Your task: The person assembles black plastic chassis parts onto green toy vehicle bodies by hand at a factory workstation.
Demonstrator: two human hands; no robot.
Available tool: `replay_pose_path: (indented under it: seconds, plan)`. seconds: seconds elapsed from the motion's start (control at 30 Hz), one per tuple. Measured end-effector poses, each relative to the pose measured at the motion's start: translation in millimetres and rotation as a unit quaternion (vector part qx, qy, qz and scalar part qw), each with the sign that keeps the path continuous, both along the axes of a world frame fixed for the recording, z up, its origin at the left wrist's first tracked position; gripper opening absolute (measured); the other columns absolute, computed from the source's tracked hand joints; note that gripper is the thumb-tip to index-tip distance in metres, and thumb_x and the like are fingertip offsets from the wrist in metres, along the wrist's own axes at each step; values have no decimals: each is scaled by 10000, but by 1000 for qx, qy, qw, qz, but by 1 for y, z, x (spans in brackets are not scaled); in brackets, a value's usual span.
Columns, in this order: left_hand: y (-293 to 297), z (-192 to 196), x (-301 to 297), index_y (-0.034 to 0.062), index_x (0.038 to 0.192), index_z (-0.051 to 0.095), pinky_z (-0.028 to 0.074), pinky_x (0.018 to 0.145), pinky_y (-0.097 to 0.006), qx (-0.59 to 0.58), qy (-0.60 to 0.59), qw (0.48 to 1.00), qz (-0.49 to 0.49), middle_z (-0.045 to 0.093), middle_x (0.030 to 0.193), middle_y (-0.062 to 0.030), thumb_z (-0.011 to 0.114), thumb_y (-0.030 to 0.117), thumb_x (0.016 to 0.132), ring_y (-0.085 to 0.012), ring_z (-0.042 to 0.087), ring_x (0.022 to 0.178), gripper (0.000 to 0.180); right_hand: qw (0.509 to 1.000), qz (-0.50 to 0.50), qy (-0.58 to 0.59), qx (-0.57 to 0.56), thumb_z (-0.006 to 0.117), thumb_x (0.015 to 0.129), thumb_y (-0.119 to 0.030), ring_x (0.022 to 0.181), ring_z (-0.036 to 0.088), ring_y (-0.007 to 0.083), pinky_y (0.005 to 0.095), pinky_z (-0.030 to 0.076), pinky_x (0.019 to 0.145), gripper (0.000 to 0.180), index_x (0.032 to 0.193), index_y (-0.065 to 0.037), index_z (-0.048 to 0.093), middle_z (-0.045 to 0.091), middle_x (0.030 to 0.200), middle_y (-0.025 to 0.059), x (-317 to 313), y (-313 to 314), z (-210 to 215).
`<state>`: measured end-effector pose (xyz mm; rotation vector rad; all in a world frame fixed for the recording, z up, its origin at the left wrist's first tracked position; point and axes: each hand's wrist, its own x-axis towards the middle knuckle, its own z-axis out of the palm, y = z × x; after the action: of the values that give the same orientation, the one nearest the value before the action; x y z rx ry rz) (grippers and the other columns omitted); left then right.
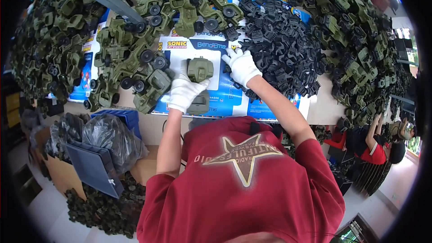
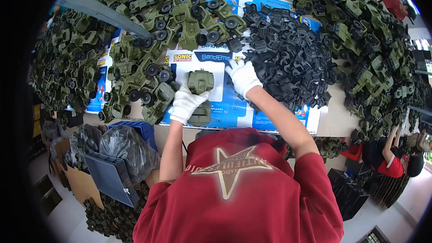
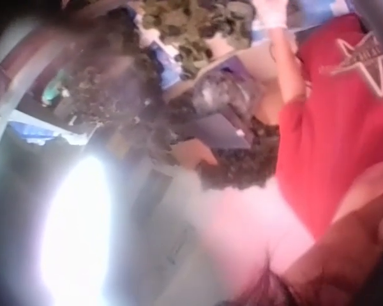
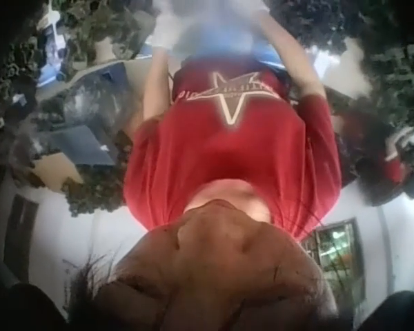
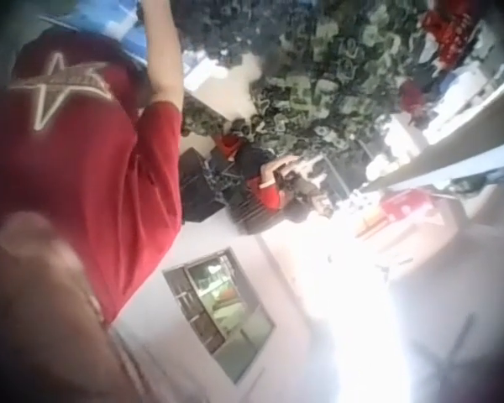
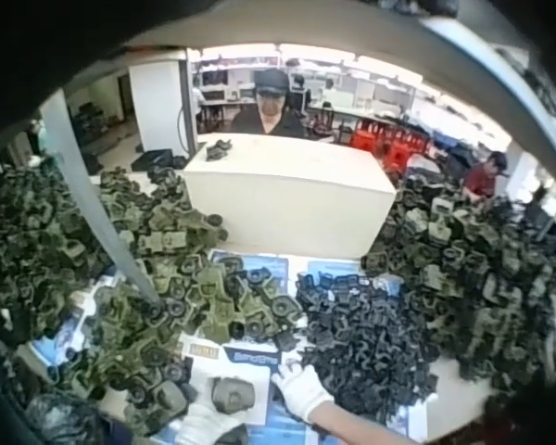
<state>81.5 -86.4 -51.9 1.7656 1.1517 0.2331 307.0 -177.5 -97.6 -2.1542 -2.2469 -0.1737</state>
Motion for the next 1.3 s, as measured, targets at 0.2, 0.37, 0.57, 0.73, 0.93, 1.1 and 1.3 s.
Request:
replay_pose_path:
  seconds: [0.2,0.37,0.57,0.73,0.93,1.1,1.3]
  plan:
    - [-12,-25,-17,-34,1398,379,525,870,-276,-143,-146,974,94,647,1157,-96,848,106,702,-142,634,988,851,973,-152,166,-46,661,820,-494,789,656,357,446,495,730,461,895,-39,654,667,775,193,-21,51,37]
    - [-26,-44,-21,-54,1436,317,515,902,-307,-52,-138,968,205,639,1170,-122,878,125,680,-187,625,1031,958,963,-148,192,-118,683,799,-514,861,658,346,435,497,779,549,1101,-58,646,690,981,171,-21,69,31]
    - [-20,-26,-25,-24,1404,420,495,936,-303,-165,-210,938,221,658,1153,-113,865,138,713,-168,618,1051,838,973,130,87,-169,740,784,-260,1055,613,332,418,480,896,525,1263,-94,603,629,1220,132,-17,83,13]
    - [-20,34,-45,-50,1409,419,487,957,-300,-237,-251,935,76,633,1228,-102,825,216,787,-149,599,1101,789,665,-55,724,-175,664,944,-255,934,580,97,255,475,855,512,1388,-31,539,686,1142,41,-10,53,59]
    - [-21,62,-25,-33,1394,450,496,940,-288,-336,-286,897,19,637,1212,-94,814,193,803,-139,604,1074,730,536,-5,819,-206,623,971,-321,1030,534,83,244,430,942,539,1391,2,523,640,1221,38,-6,17,76]
    - [-24,63,-18,-27,1389,461,519,897,-283,-354,-278,893,20,646,1186,-88,815,196,802,-138,624,1030,720,536,-36,825,-175,625,968,-328,1100,521,89,254,409,985,545,1387,8,526,635,1209,23,-4,6,74]
    - [-32,66,-18,-13,1387,474,530,879,-280,-351,-297,887,36,656,1151,-82,819,194,795,-132,628,1023,716,543,-48,808,-224,647,949,-314,1249,521,181,323,365,1090,576,1371,55,517,596,1335,120,5,3,71]
